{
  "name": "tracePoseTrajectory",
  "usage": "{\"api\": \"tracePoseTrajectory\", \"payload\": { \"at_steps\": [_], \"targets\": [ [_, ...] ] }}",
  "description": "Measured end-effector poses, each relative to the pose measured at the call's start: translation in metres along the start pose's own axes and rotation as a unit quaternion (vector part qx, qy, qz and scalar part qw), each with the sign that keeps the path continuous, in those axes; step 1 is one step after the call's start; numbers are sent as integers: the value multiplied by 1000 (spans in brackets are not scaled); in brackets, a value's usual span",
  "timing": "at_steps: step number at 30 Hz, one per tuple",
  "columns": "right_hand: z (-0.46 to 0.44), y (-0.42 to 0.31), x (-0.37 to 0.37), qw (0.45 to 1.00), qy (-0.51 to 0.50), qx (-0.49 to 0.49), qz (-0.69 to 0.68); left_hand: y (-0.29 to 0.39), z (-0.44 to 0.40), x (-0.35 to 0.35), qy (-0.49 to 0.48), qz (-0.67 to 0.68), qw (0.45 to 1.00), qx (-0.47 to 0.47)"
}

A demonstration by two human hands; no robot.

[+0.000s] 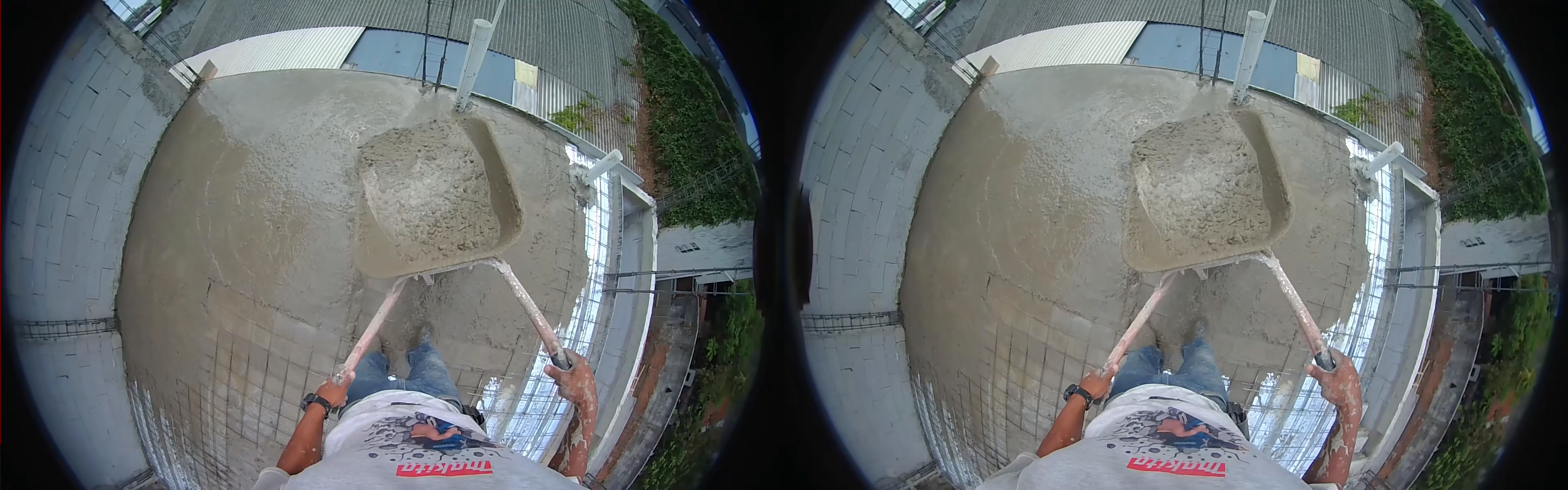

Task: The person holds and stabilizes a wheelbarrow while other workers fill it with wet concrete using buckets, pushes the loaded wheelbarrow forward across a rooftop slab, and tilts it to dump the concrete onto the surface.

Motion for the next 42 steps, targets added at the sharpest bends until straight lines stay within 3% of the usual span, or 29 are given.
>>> {"api": "tracePoseTrajectory", "payload": {
  "at_steps": [3, 9, 15, 24, 27, 33, 42],
  "targets": [
    [3, -16, -9, 1000, 16, -10, 18, 4, -1, 7, -75, 42, 996, -1],
    [0, -34, -23, 999, 20, -2, 27, 13, 13, 11, -40, 61, 997, 5],
    [-8, -34, -37, 999, 23, 22, 18, 9, -2, 39, -99, 29, 994, 40],
    [-28, -39, -65, 998, 13, -2, 68, 26, 18, 35, -71, -29, 993, 84],
    [-28, -58, -78, 998, 8, -3, 60, 30, 20, 27, -22, -28, 991, 133],
    [-38, -77, -119, 997, 49, -29, 56, 81, 98, -11, -27, 117, 978, 173],
    [-82, -92, -182, 976, 139, -86, 144, 143, 156, -34, -65, 344, 884, 309]
  ]
}}
Point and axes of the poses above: each hand's wrist, its own z-axis away from the middle knuckle, its own x-axis out of the palm, y = z × x, the point moved 6 cm from there along -z, towards the middle knuckle, and after that the axes turned 2 degrees about -z, right-handed, at the moved point
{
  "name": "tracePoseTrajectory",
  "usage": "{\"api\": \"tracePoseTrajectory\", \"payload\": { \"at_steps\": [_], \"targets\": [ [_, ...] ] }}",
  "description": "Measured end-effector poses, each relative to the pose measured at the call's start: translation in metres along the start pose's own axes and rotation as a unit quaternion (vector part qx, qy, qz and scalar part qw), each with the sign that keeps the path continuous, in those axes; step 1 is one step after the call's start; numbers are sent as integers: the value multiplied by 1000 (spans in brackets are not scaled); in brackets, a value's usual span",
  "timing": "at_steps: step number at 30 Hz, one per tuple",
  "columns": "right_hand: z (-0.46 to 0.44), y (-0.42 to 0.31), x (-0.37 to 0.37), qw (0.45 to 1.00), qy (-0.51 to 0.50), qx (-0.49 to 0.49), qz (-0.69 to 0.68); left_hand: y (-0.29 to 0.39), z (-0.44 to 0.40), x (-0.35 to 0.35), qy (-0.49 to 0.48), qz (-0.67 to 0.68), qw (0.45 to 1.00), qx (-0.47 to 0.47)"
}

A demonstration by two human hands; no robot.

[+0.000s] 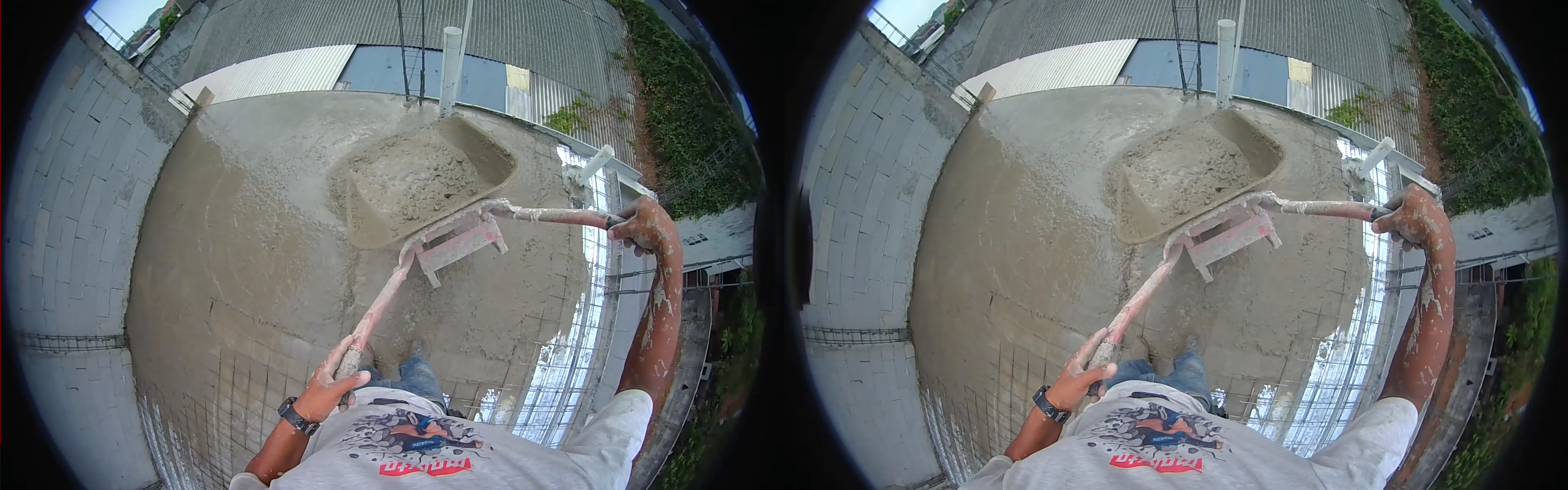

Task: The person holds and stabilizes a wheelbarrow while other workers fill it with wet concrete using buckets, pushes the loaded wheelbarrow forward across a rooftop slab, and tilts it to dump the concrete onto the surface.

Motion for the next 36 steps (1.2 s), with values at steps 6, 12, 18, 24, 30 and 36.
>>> {"api": "tracePoseTrajectory", "payload": {
  "at_steps": [6, 12, 18, 24, 30, 36],
  "targets": [
    [-12, -6, -4, 989, 126, -64, 38, -2, -2, -4, -27, 190, 981, 41],
    [-37, 11, -18, 967, 237, -61, 72, 9, 0, 3, -53, 267, 958, 89],
    [-17, 7, -38, 886, 463, -34, 4, 31, -15, -4, -38, 343, 927, 144],
    [-29, -2, -27, 837, 540, -62, -58, 46, -20, -15, -22, 375, 900, 221],
    [-48, 7, -35, 831, 539, -77, -114, 36, -30, -10, -30, 306, 918, 251],
    [-60, 10, -33, 822, 543, -93, -141, 41, -34, -6, -40, 299, 930, 208]
  ]
}}
Point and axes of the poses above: each hand's wrist, its own z-axis away from the middle knuckle, its own x-axis out of the palm, y = z × x, the point moved 6 cm from there along -z, towards the middle knuckle, and after that the axes turned 2 degrees about -z, right-handed, at the moved point
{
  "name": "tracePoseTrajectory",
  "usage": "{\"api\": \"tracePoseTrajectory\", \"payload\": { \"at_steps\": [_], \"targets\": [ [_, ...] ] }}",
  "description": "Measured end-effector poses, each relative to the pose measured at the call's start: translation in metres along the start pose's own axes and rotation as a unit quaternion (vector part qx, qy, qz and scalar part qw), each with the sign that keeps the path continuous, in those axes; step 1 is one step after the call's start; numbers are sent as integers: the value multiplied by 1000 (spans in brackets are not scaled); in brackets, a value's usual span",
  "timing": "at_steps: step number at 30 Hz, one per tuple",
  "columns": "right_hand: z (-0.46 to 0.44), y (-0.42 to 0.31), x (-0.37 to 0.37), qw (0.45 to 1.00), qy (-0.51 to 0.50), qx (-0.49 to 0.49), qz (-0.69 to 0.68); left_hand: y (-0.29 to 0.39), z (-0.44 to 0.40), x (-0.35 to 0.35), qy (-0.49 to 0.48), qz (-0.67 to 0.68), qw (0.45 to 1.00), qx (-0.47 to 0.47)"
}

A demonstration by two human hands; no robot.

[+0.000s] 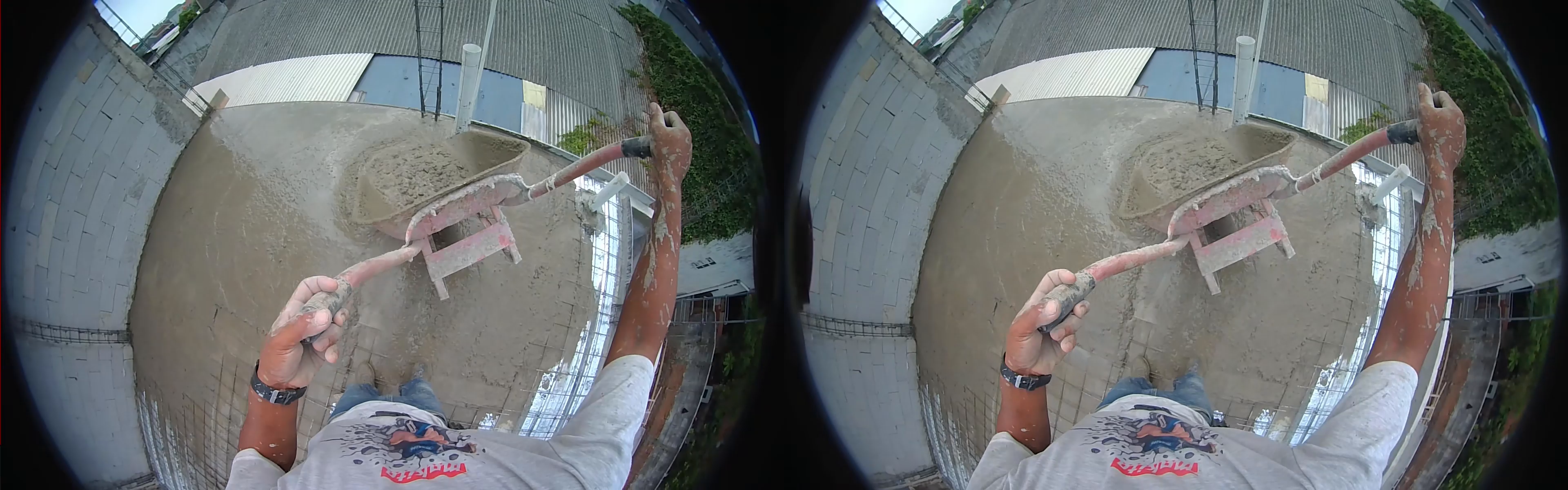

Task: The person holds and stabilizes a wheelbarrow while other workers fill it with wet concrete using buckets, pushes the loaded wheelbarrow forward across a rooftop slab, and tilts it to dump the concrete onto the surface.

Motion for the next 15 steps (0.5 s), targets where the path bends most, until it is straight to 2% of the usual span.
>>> {"api": "tracePoseTrajectory", "payload": {
  "at_steps": [7, 9, 11, 13, 15],
  "targets": [
    [23, 12, -10, 996, -6, 53, -77, -15, 9, -2, -8, -19, 999, -42],
    [42, 30, -21, 992, -17, 64, -106, -26, 16, -11, -10, -59, 995, -81],
    [67, 39, -36, 994, 21, 87, -55, -40, 26, -20, -15, -56, 988, -141],
    [98, 76, -48, 988, -52, 131, -63, -78, 40, -39, 15, 18, 973, -231],
    [121, 87, -57, 978, -83, 172, -82, -98, 46, -46, 14, -2, 965, -263]
  ]
}}
Point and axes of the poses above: each hand's wrist, its own z-axis away from the middle knuckle, its own x-axis out of the palm, y = z × x, the point moved 6 cm from there along -z, towards the middle knuckle, and after that the axes turned 2 degrees about -z, right-handed, at the moved point
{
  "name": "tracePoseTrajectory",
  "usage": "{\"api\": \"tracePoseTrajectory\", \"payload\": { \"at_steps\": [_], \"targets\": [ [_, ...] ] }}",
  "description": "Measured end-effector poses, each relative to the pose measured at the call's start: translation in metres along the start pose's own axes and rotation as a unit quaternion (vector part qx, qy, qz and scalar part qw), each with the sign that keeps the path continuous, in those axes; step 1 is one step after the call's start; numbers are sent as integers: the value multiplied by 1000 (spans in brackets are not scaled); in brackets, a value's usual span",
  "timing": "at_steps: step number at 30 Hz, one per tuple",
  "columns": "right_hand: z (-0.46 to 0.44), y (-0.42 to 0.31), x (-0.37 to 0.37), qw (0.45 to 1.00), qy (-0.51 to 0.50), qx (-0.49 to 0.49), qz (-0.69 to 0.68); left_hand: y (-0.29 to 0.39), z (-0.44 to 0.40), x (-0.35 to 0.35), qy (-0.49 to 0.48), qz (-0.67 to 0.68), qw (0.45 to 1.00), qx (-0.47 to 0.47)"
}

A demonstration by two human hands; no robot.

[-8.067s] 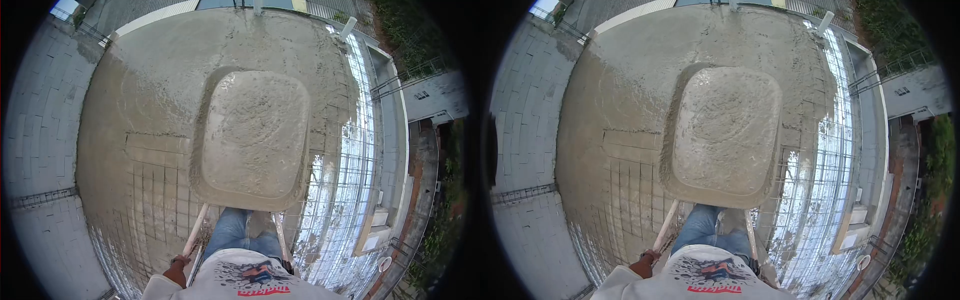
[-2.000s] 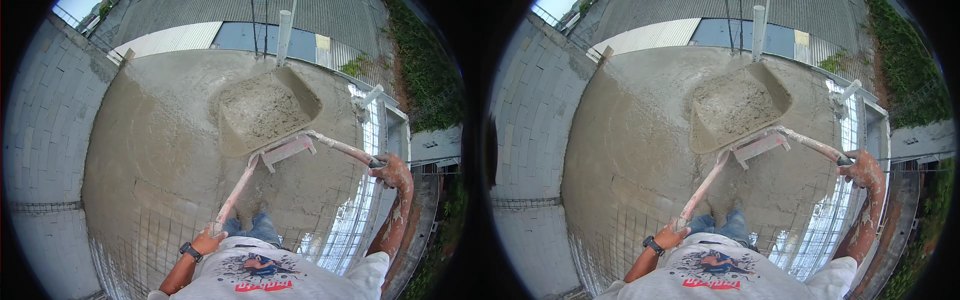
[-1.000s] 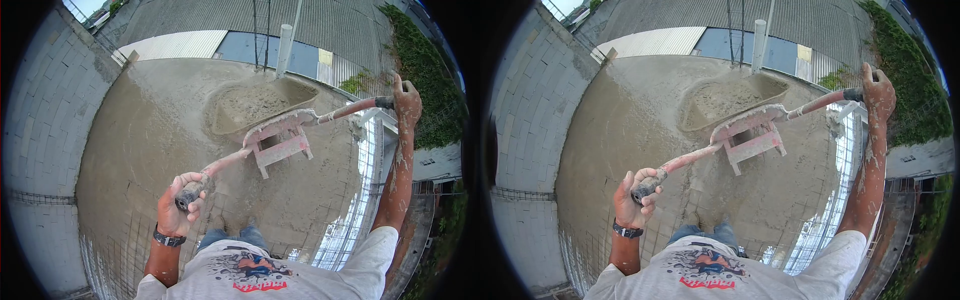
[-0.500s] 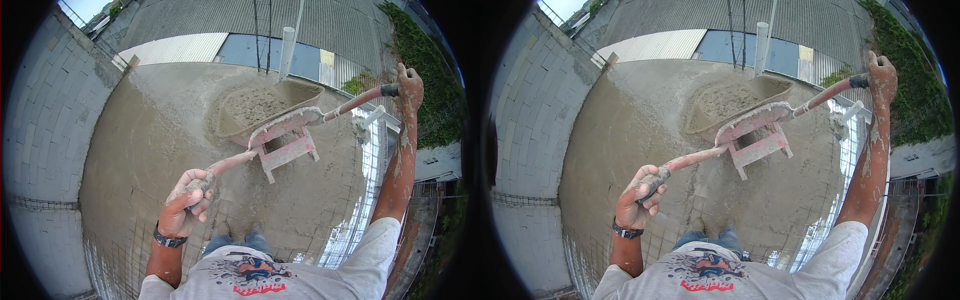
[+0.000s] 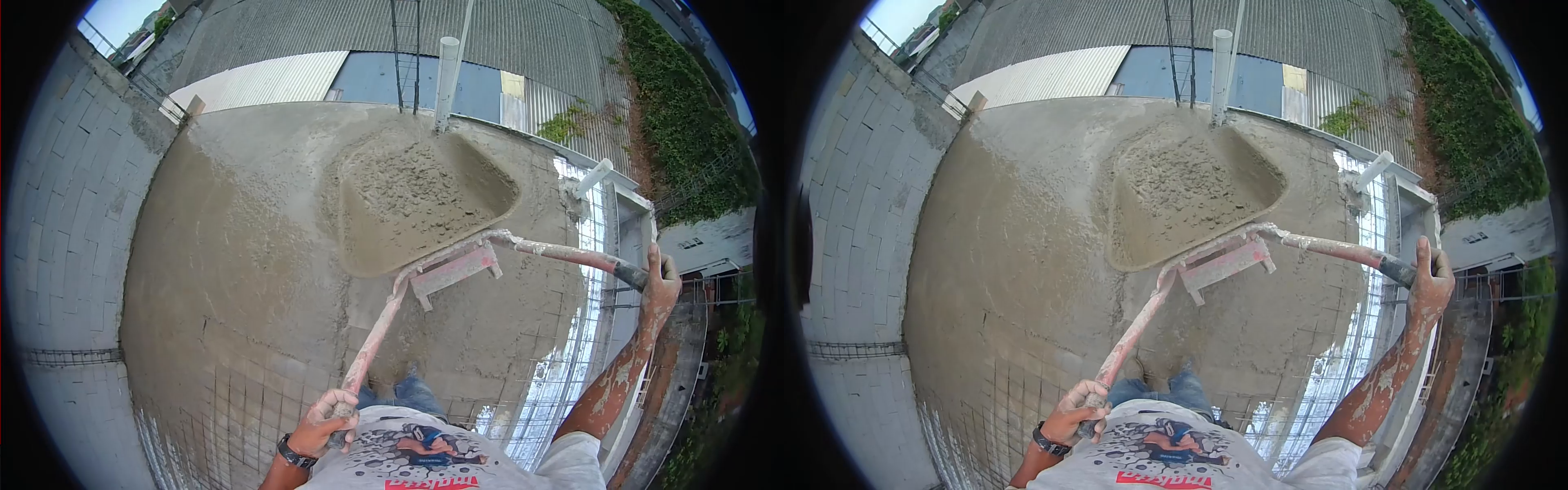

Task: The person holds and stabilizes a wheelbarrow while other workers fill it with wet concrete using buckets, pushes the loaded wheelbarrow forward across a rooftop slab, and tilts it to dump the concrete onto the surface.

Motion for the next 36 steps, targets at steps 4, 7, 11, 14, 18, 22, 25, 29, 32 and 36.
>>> {"api": "tracePoseTrajectory", "payload": {
  "at_steps": [4, 7, 11, 14, 18, 22, 25, 29, 32, 36],
  "targets": [
    [1, -24, -6, 983, -161, -9, 90, 12, 1, 11, 36, -64, 997, -8],
    [12, -52, -9, 953, -214, -29, 212, 18, 12, 3, 70, -53, 995, 36],
    [26, -93, -14, 904, -262, -86, 326, -1, 10, -14, 94, -43, 993, -50],
    [43, -70, -15, 854, -326, -84, 396, -34, 15, -33, 116, -115, 980, -116],
    [95, -34, -43, 844, -356, -56, 397, -73, 13, -86, 175, -213, 957, -90],
    [143, -37, -66, 858, -366, 24, 359, -18, 42, -95, 180, -287, 935, -110],
    [177, -39, -89, 874, -339, 56, 343, 34, 59, -94, 180, -381, 903, -85],
    [210, -6, -124, 901, -316, 246, 170, 125, 82, -46, 168, -421, 890, 39],
    [221, -23, -133, 904, -292, 261, 174, 191, 86, -10, 162, -423, 871, 188],
    [226, -22, -130, 935, -246, 252, 42, 285, 67, 70, 145, -475, 772, 397]
  ]
}}
Point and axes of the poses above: each hand's wrist, its own z-axis away from the middle knuckle, its own x-axis out of the palm, y = z × x, the point moved 6 cm from there along -z, towards the middle knuckle, and after that the axes turned 2 degrees about -z, right-handed, at the moved point
